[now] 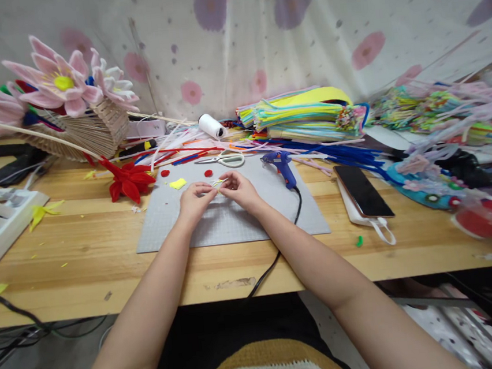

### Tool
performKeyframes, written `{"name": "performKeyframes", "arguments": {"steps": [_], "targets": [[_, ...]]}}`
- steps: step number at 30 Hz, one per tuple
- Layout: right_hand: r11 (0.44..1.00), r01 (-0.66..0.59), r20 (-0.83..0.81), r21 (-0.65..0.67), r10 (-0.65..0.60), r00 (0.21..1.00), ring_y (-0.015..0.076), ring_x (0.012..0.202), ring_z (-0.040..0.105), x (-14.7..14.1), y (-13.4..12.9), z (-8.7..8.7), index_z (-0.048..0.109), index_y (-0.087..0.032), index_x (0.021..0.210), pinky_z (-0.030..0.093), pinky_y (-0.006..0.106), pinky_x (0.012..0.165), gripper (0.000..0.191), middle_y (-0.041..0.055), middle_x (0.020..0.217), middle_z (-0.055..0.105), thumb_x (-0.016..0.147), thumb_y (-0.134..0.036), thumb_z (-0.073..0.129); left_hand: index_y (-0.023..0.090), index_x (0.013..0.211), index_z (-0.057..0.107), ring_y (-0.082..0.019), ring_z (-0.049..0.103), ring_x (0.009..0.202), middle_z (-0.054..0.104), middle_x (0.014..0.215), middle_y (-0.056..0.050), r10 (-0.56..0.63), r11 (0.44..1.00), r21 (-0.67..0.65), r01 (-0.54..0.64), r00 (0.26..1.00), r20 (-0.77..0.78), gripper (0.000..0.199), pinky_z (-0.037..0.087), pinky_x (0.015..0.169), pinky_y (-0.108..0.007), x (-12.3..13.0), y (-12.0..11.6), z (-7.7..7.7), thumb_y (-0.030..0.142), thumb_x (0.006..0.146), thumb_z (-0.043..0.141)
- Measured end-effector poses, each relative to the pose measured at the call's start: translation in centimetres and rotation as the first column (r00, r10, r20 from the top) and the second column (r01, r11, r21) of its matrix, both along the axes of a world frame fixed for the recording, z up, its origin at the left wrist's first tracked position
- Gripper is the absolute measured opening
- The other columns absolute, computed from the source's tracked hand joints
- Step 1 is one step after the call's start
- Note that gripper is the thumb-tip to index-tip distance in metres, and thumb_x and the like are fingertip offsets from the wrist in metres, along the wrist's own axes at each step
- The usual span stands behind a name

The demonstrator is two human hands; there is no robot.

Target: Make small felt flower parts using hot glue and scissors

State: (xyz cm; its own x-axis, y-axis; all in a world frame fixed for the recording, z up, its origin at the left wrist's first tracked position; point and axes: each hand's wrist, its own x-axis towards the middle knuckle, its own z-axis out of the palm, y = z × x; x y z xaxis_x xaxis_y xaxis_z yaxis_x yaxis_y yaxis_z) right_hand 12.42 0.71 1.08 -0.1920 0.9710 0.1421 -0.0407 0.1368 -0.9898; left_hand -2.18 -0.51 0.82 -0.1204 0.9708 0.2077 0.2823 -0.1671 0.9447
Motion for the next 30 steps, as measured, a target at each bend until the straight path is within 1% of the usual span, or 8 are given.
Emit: {"name": "performKeyframes", "arguments": {"steps": [5,11,14,18,22,25,28,30], "targets": [[1.0,0.002,0.0,0.007,-0.002,1.0,0.0078,0.057,0.048,-0.01,0.09,-0.11,0.049,-0.02,0.086,0.038,0.025,0.06,0.035,-0.006,0.065,0.056,0.057,-0.031,0.066,0.021,0.06,0.069,-0.019,0.06,0.083,0.064,0.084,-0.005,-0.002,1.0,0.01,0.002,1.0,-0.021,0.015,0.045,0.086,-0.036,0.0,-0.01,0.07,0.035,0.057,0.074],[1.0,-0.003,0.003,0.016,0.003,1.0,0.0081,0.057,0.049,0.07,0.2,-0.29,0.049,-0.02,0.087,0.038,0.025,0.06,0.036,-0.0057,0.066,0.056,0.057,-0.031,0.067,0.021,0.061,0.07,-0.019,0.06,0.084,0.065,0.084,-0.006,-0.022,1.0,0.002,0.022,1.0,0.015,0.023,0.045,0.086,-0.036,0.01,-0.02,0.02,0.043,0.053,0.075],[1.0,-0.009,-0.007,0.011,0.009,1.0,0.008,0.057,0.049,0.15,0.17,-0.22,0.049,-0.021,0.087,0.038,0.025,0.06,0.037,-0.0059,0.066,0.057,0.056,-0.03,0.068,0.021,0.061,0.07,-0.019,0.059,0.085,0.065,0.084,-0.006,-0.036,0.999,0.001,0.036,0.998,0.041,0.024,0.045,0.086,-0.036,0.0,-0.1,0.08,0.043,0.052,0.075],[1.0,-0.029,-0.047,-0.01,0.029,0.998,0.0083,0.059,0.05,0.36,0.09,0.07,0.049,-0.02,0.087,0.04,0.025,0.061,0.04,-0.0052,0.066,0.058,0.054,-0.029,0.07,0.02,0.06,0.069,-0.019,0.059,0.085,0.064,0.084,-0.006,-0.048,0.999,0.0,0.048,0.997,0.052,0.022,0.045,0.085,-0.036,0.01,-0.27,0.36,0.039,0.053,0.075],[0.997,-0.054,-0.126,-0.051,0.048,0.991,0.0092,0.062,0.053,0.61,0.14,0.31,0.049,-0.021,0.089,0.043,0.026,0.062,0.043,-0.0048,0.069,0.058,0.054,-0.031,0.072,0.02,0.06,0.068,-0.018,0.059,0.085,0.064,0.083,-0.005,0.016,1.0,0.006,-0.016,0.998,0.064,0.016,0.044,0.088,-0.035,0.23,-0.38,0.66,0.034,0.056,0.074],[0.995,-0.07,-0.153,-0.072,0.058,0.987,0.0098,0.064,0.055,0.5,0.17,0.24,0.048,-0.021,0.09,0.045,0.026,0.063,0.045,-0.0046,0.07,0.059,0.053,-0.032,0.073,0.019,0.062,0.067,-0.018,0.059,0.088,0.063,0.084,-0.004,0.069,0.998,0.0,-0.07,0.989,0.128,0.015,0.042,0.091,-0.034,0.49,-0.35,0.63,0.032,0.058,0.071],[0.994,-0.091,-0.143,-0.068,0.08,0.986,0.0099,0.065,0.055,0.09,0.09,0.09,0.048,-0.022,0.091,0.044,0.026,0.064,0.047,-0.0047,0.07,0.059,0.053,-0.033,0.074,0.018,0.064,0.068,-0.018,0.058,0.093,0.062,0.089,-0.004,0.075,0.997,0.003,-0.077,0.98,0.182,0.016,0.041,0.093,-0.034,0.62,-0.22,0.37,0.032,0.059,0.071],[0.994,-0.084,-0.144,-0.064,0.074,0.987,0.01,0.066,0.055,-0.18,0.02,0.06,0.048,-0.022,0.091,0.044,0.026,0.065,0.048,-0.0048,0.07,0.059,0.053,-0.034,0.074,0.019,0.065,0.068,-0.018,0.058,0.094,0.062,0.092,-0.004,0.069,0.997,0.006,-0.072,0.976,0.205,0.016,0.041,0.093,-0.034,0.59,-0.14,0.19,0.033,0.058,0.072]]}}
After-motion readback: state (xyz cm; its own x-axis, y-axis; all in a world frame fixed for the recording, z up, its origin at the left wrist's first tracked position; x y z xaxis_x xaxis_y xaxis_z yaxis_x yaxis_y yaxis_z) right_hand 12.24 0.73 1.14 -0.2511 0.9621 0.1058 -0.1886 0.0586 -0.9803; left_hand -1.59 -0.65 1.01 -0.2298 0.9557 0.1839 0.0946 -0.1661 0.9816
